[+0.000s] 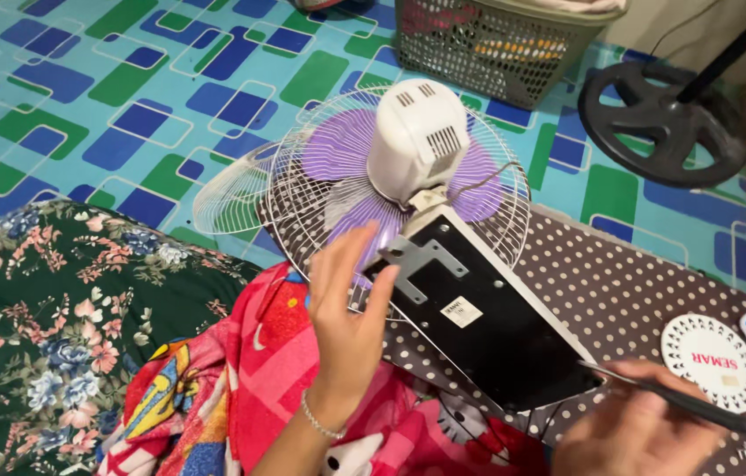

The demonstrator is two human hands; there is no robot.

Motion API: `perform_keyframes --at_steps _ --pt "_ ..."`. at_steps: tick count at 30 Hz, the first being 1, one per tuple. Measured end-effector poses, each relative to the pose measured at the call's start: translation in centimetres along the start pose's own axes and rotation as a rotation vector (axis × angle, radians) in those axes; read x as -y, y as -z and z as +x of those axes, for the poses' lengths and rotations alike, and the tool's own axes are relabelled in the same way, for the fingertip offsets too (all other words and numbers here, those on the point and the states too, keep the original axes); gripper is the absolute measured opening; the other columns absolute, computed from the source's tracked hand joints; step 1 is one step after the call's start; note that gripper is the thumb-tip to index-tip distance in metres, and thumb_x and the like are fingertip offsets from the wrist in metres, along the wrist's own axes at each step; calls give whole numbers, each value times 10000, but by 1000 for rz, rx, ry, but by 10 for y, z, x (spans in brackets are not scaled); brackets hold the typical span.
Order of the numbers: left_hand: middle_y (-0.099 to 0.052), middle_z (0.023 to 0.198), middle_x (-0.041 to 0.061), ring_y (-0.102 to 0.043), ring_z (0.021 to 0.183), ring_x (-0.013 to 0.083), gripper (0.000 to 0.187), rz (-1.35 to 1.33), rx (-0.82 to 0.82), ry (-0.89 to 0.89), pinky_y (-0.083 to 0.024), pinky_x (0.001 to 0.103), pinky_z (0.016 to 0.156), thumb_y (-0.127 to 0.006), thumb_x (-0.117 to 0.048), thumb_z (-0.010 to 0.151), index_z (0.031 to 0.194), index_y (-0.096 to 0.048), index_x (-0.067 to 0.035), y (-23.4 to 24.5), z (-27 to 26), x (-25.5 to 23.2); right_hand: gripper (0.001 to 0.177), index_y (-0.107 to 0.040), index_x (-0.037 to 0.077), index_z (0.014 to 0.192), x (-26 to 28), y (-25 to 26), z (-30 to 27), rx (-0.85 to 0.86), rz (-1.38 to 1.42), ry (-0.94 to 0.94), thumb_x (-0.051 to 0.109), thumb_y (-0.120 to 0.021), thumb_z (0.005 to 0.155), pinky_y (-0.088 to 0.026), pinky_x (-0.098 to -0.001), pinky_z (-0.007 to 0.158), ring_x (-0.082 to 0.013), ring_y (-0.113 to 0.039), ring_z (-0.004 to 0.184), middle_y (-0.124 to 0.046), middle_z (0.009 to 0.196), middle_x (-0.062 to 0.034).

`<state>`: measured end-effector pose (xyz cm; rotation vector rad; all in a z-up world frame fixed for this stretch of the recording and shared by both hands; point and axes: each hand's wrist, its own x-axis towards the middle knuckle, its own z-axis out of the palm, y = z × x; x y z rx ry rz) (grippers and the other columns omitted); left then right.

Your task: The person removes a metal bracket from the base of an electric fan and then uses a screwdriver to loosen and remove screws from the fan's base plate. The person handles the fan, bracket, and screwdriver throughout the clip.

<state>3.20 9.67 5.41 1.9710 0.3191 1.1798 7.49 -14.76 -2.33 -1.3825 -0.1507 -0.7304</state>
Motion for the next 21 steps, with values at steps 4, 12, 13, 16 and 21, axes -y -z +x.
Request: perform_keyframes --at_steps 4,12,13,16,21 --pt "-743 1107 88 -683 1046 224 217 -148 21 79 -537 336 943 -791 -28 867 1068 -710 -19 -5 14 0 154 -463 -18 1258 19 -52 -12 128 158 -24 -53 -474 1108 -552 -329 987 -201 -625 1028 -611 1129 -170" --pt "-735 1123 146 -688 1049 235 110 -747 77 337 -544 356 985 -673 34 957 1053 -622 21 13 10 19 134 -460 -33 1257 15 -75 -11 203 168 28 -29 -517 1136 -522 -356 1041 -209 -594 1020 -597 1143 -177" --pt "-737 1114 168 -690 1034 244 116 -864 66 448 -551 364 970 -643 23 975 1082 -600 16 18 7 23 127 -459 -29 1256 17 -75 -13 205 186 16 -30 -513 1141 -527 -363 1036 -215 -597 1019 -604 1138 -184" --pt "-647 1181 176 -638 1108 265 136 -1355 49 740 -521 396 1002 -549 -51 1037 1168 -549 -13 25 -3 31 162 -456 -13 1283 23 -76 -19 216 255 -59 -32 -489 1125 -549 -403 1027 -252 -629 1043 -606 1125 -193" --pt "-518 1393 175 -523 1284 298 284 -1819 110 798 -435 453 1093 -423 -153 1101 1330 -524 -18 18 -20 20 181 -460 -21 1264 38 -77 -33 267 309 -178 -49 -463 1085 -563 -468 1027 -299 -642 1078 -591 1147 -204"
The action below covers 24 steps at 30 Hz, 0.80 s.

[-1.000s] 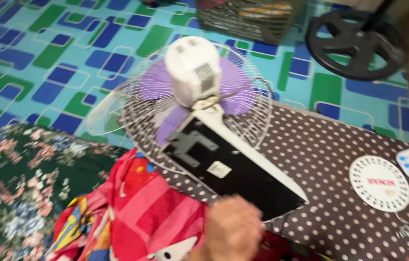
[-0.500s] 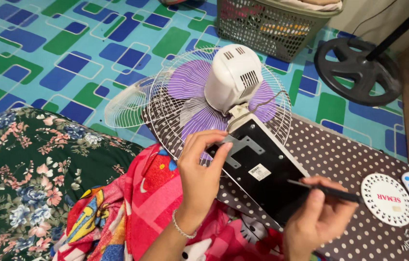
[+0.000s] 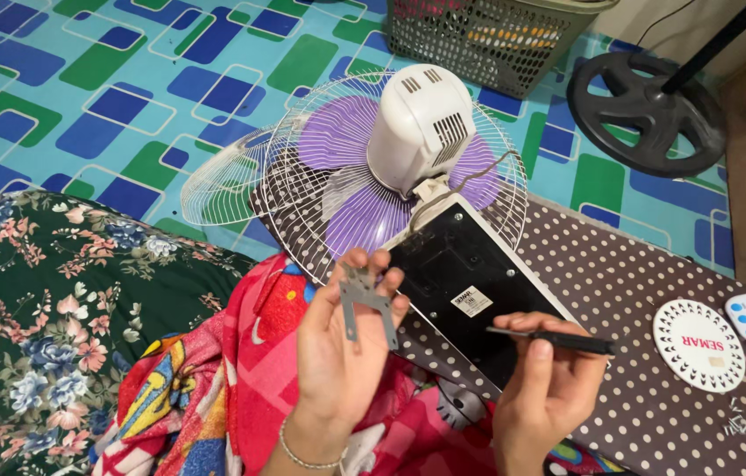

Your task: The person removes a metal bracket from the base of an electric fan and then uses a screwdriver to loosen and remove screws from the fan's base plate. The person handles the fan, bracket, and screwdriver throughout the clip.

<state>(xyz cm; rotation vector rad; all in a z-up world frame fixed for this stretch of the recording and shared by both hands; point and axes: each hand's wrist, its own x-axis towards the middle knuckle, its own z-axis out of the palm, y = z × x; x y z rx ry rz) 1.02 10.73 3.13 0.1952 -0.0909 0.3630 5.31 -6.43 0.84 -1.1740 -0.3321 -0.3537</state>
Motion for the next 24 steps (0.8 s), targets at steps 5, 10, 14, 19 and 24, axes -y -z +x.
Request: perform_keyframes --at_steps 5,10,14,19,24 --pt "-402 1606 157 -371 1502 300 560 -26 -14 88 -317 467 1235 -340 -284 1035 1523 -406 -18 -22 -6 17 193 -478 -25 1247 11 3 -17 24 -17 -15 -48 -468 1056 -578 -487 1006 -297 -632 1069 -601 1130 -221" --pt "-225 1715 162 -179 1607 304 783 -126 142 204 -194 447 1297 -244 -617 1064 1644 -250 -91 -38 -11 35 168 -445 6 1229 19 20 -23 32 204 -181 30 -439 1062 -511 -362 725 -226 -566 809 -550 932 -157" --pt "-188 1734 141 -147 1612 295 810 -250 111 265 -180 418 1296 -236 -668 1046 1671 -213 -153 -39 -15 57 81 -396 41 1168 17 29 -33 7 411 -353 116 -421 1150 -327 -225 483 -105 -395 604 -451 790 -40" --pt "-194 1729 141 -152 1608 283 811 -261 112 291 -178 402 1290 -232 -677 1046 1672 -218 -162 -37 -21 80 133 -481 52 1143 17 40 -42 -29 -258 -552 149 -481 1053 -321 -184 406 -26 -419 511 -499 743 -22" --pt "-199 1728 157 -157 1613 285 818 -200 121 328 -182 394 1295 -234 -666 1050 1664 -219 -125 -44 -20 98 111 -543 21 1052 26 49 -33 -19 -404 -497 113 -559 991 -368 -190 384 -24 -501 482 -586 803 -11"
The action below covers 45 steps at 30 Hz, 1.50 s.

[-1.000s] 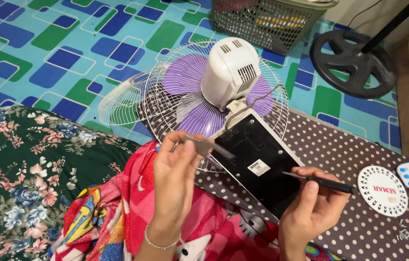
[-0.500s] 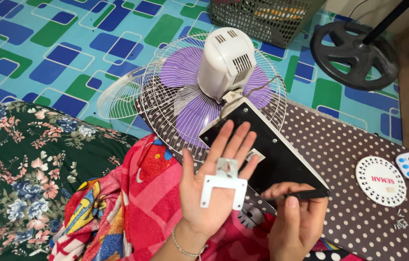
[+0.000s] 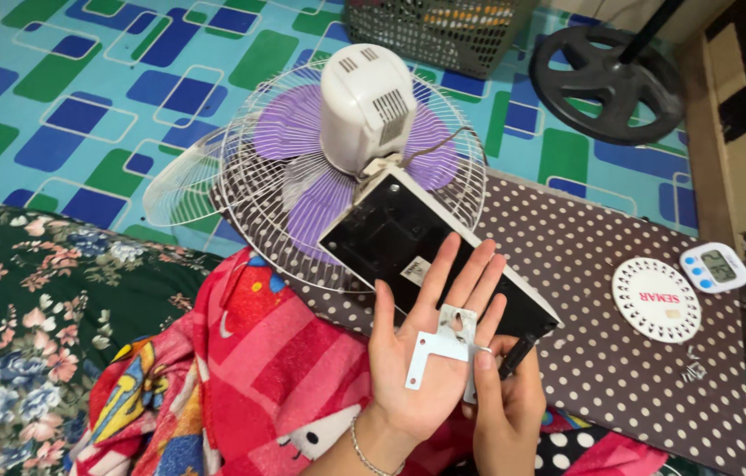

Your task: The person removes a metal bracket from the base of an electric fan and then uses a screwdriver to loosen and remove screws from the fan's base plate. The person handles the fan, bracket, and screwdriver throughout the clip.

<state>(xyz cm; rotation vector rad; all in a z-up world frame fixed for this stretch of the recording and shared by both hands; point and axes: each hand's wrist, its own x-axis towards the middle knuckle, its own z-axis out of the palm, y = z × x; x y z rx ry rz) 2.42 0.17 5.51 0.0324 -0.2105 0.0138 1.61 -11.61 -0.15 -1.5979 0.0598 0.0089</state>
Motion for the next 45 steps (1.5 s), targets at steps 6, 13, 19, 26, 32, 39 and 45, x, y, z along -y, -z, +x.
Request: perform_keyframes --at_steps 6,13,19,26,32,39,45 --pt "-233 1708 206 -193 1608 305 833 181 26 71 -183 412 1298 -272 -628 1057 1640 -233 -34 1 10 18 94 -539 11 1047 3 25 4 -93 92 13 92 -568 1008 -347 -196 400 -24 -465 488 -551 689 -4" --pt "-525 1487 237 -533 1378 299 578 677 -178 223 -411 433 1152 -483 -309 1055 1504 -431 51 12 -10 16 88 -491 34 1055 -2 38 14 -111 248 84 81 -556 1019 -292 -197 420 -10 -406 504 -509 686 20" --pt "-709 1296 193 -689 1225 276 447 838 -350 224 -561 407 1036 -488 -234 1038 1351 -601 64 17 -8 29 93 -496 36 1057 -2 42 19 -89 224 43 94 -560 1023 -270 -207 419 -18 -386 507 -506 688 23" --pt "-746 1266 213 -738 1157 309 471 777 -376 352 -578 417 975 -494 -257 1022 1327 -626 77 35 -7 62 202 -525 51 1162 -5 98 52 -229 449 -34 210 -458 1058 -228 -181 400 -23 -300 496 -392 684 37" --pt "-713 1271 228 -718 1154 329 473 574 -359 537 -578 441 984 -500 -239 1017 1381 -573 54 57 -10 113 292 -549 66 1258 -13 130 76 -369 530 -228 191 -463 1008 -496 -265 513 -98 -561 602 -558 808 -12" --pt "-714 1284 224 -713 1192 329 484 611 -362 603 -577 424 998 -479 -237 1021 1387 -559 69 72 -5 146 370 -595 25 1325 -33 144 60 -376 545 -198 252 -546 1035 -469 -214 563 -81 -578 707 -596 904 -39" --pt "-688 1293 267 -711 1168 345 480 567 -358 630 -592 423 949 -480 -215 1031 1398 -543 87 89 -1 160 461 -531 33 1399 -77 152 94 -77 477 99 280 -592 1015 -526 -231 677 -106 -626 798 -657 991 -62"
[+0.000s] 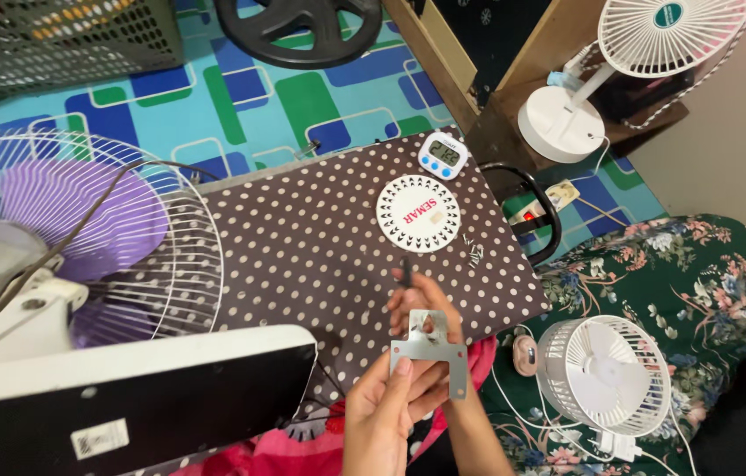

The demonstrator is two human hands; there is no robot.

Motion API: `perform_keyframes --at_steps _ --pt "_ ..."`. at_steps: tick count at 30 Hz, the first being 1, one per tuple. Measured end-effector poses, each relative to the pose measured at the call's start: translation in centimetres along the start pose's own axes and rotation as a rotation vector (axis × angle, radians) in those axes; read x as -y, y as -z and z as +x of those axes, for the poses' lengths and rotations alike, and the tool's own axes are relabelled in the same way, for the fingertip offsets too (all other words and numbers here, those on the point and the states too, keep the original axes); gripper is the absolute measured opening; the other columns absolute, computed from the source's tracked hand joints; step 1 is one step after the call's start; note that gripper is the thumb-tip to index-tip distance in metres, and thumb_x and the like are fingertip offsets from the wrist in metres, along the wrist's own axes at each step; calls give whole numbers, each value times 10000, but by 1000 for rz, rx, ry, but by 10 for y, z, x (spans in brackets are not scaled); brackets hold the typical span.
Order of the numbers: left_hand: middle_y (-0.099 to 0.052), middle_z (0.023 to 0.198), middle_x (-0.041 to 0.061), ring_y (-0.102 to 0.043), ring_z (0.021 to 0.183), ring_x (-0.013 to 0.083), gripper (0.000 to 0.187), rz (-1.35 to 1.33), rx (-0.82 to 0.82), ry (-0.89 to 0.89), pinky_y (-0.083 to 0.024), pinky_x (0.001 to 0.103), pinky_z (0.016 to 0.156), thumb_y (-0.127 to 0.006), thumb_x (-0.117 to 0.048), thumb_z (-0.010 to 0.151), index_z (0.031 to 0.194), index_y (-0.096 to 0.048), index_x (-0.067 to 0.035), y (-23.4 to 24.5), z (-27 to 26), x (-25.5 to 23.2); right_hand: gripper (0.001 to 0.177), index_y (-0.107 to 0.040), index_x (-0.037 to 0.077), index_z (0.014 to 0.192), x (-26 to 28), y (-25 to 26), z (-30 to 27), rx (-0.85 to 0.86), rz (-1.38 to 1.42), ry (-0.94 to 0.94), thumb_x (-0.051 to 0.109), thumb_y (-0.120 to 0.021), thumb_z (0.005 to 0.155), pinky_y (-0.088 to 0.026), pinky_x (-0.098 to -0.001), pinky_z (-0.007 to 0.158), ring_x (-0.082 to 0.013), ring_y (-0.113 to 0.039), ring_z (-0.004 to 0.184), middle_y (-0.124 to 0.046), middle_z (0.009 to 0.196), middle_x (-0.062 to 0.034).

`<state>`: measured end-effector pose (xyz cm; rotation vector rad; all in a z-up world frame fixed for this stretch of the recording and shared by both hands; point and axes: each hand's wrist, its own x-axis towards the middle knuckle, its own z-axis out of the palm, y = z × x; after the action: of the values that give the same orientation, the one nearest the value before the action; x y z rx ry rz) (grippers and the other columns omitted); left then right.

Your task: The person removes a metal bracket from the base of an electric fan and then uses a screwdriver to loosen and remove screws from the fan's base plate. The person handles the fan, bracket, and screwdriver throughout the clip.

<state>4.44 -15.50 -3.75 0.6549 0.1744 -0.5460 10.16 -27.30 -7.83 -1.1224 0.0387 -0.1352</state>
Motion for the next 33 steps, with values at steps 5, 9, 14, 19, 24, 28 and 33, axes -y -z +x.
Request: perform_keyframes --at_steps 5,9,14,19,24,28,33 --pt "-699 1317 237 -727 1172 312 475 -3 -1 99 -603 398 919 -482 -206 1006 1400 -535 54 0 16 7 411 -550 68 1373 -30 -15 4 -225 -548 -67 131 -616 972 -499 -229 708 -97 -635 874 -615 982 -46" --pt "-715 1284 244 -737 1142 331 473 40 -33 44 -616 415 898 -485 -207 1007 1391 -546 64 -4 31 4 319 -623 92 1273 -39 -12 8 -309 -1027 227 137 -646 958 -529 -309 812 -209 -671 932 -704 1054 -86" --pt "-739 1252 242 -745 1131 322 477 73 -106 -48 -611 390 850 -484 -225 1012 1380 -569 67 -5 46 -12 303 -649 108 1224 -70 22 13 -230 -1265 243 146 -654 924 -530 -374 855 -322 -697 1031 -723 1140 -112" --pt "-751 1260 188 -753 1088 259 475 98 -143 -36 -582 338 813 -500 -235 995 1379 -590 29 -12 70 -17 343 -618 21 1201 -65 46 0 -144 -1085 -1 127 -664 878 -531 -376 842 -274 -667 1013 -694 1137 -142" --pt "-758 1210 184 -745 1068 253 465 56 -120 -44 -587 343 824 -535 -256 1002 1346 -615 46 -39 111 -5 308 -648 -27 1206 8 62 21 -479 -645 170 40 -582 913 -548 -307 896 -192 -704 1029 -739 1120 -131" --pt "-755 1219 147 -731 1105 226 468 85 -90 -34 -591 334 865 -543 -294 991 1330 -643 14 -77 157 2 279 -589 -12 1244 69 102 78 -631 -337 180 89 -548 987 -545 -290 947 -172 -685 1119 -713 1209 -82" --pt "-743 1235 157 -727 1129 230 468 100 -15 -23 -592 359 919 -548 -315 1006 1288 -653 44 -117 206 9 259 -703 -15 1223 101 215 184 -675 -811 255 112 -652 1002 -523 -328 965 -206 -671 1094 -720 1207 -157"
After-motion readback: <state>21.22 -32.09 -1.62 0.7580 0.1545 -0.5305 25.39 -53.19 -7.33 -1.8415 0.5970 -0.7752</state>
